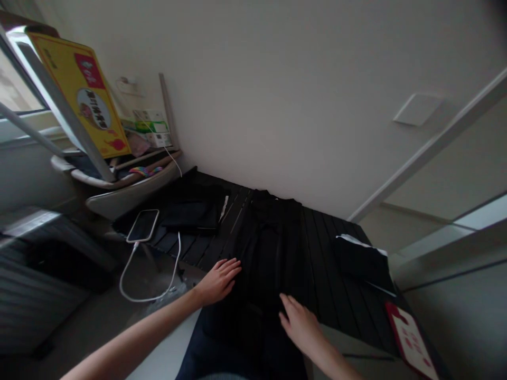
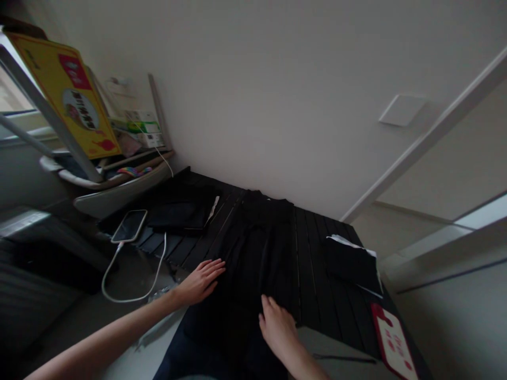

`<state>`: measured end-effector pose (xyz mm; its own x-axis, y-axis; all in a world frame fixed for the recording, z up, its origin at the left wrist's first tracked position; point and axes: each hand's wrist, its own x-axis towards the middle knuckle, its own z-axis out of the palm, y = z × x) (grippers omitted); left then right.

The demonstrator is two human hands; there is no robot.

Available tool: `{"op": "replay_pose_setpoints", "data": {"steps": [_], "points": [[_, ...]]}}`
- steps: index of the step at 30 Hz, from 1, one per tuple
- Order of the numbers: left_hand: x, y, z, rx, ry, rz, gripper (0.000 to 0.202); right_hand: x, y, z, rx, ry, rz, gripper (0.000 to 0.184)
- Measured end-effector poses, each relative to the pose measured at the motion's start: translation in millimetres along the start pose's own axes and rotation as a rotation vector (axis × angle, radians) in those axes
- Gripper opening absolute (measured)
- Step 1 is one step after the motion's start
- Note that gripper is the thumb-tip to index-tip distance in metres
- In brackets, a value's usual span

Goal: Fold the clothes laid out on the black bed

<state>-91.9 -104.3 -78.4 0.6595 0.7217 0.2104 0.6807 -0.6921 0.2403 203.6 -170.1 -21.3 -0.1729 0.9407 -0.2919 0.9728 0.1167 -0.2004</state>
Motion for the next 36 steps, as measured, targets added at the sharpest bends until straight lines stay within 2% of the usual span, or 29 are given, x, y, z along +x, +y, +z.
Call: {"op": "replay_pose_setpoints", "data": {"steps": [2,3,5,6,7,10,12,15,18,22,24,26,28,30,32,34,36], "points": [[-18,-3,-4.4,0.040,-0.048,0.072,0.064,-5,6,8,0.073,-0.118,-0.129,0.053],[-25,-6,-5.5,0.068,-0.074,0.099,0.070,-6,13,9,0.102,-0.127,-0.186,0.051],[-34,-15,-5.2,0.144,-0.109,0.125,0.079,-4,34,6,0.088,-0.056,-0.256,0.045],[-36,-20,-4.0,0.185,-0.114,0.128,0.080,-1,46,4,0.040,-0.006,-0.277,0.048],[-36,-24,-2.3,0.224,-0.113,0.129,0.080,2,59,2,-0.031,0.039,-0.291,0.056],[-29,-30,3.6,0.305,-0.100,0.152,0.078,10,94,6,-0.263,0.117,-0.394,0.096],[-19,-29,7.1,0.316,-0.088,0.183,0.075,10,107,13,-0.355,0.160,-0.494,0.109],[-5,-23,10.3,0.271,-0.073,0.232,0.072,5,108,25,-0.415,0.208,-0.608,0.114],[4,-20,8.4,0.156,-0.138,0.302,0.078,3,101,36,-0.422,0.208,-0.665,0.114],[7,-15,-6.4,-0.033,-0.239,0.332,0.083,13,102,43,-0.403,0.290,-0.731,0.104],[6,-10,-18.7,-0.172,-0.280,0.325,0.082,18,106,38,-0.297,0.261,-0.772,0.093],[7,-3,-31.6,-0.366,-0.295,0.253,0.071,22,108,26,-0.084,0.169,-0.762,0.078],[14,3,-41.8,-0.601,-0.250,0.090,0.053,28,108,11,0.202,0.106,-0.664,0.060],[28,3,-46.5,-0.804,-0.119,-0.135,0.040,39,108,-5,0.488,0.167,-0.453,0.045],[48,-3,-44.6,-0.898,0.044,-0.409,0.037,56,108,-14,0.664,0.306,-0.185,0.042],[68,-13,-37.2,-0.884,0.154,-0.660,0.041,75,109,-15,0.704,0.397,0.014,0.047],[82,-24,-27.2,-0.843,0.168,-0.816,0.043,90,110,-8,0.673,0.411,0.098,0.050]]}}
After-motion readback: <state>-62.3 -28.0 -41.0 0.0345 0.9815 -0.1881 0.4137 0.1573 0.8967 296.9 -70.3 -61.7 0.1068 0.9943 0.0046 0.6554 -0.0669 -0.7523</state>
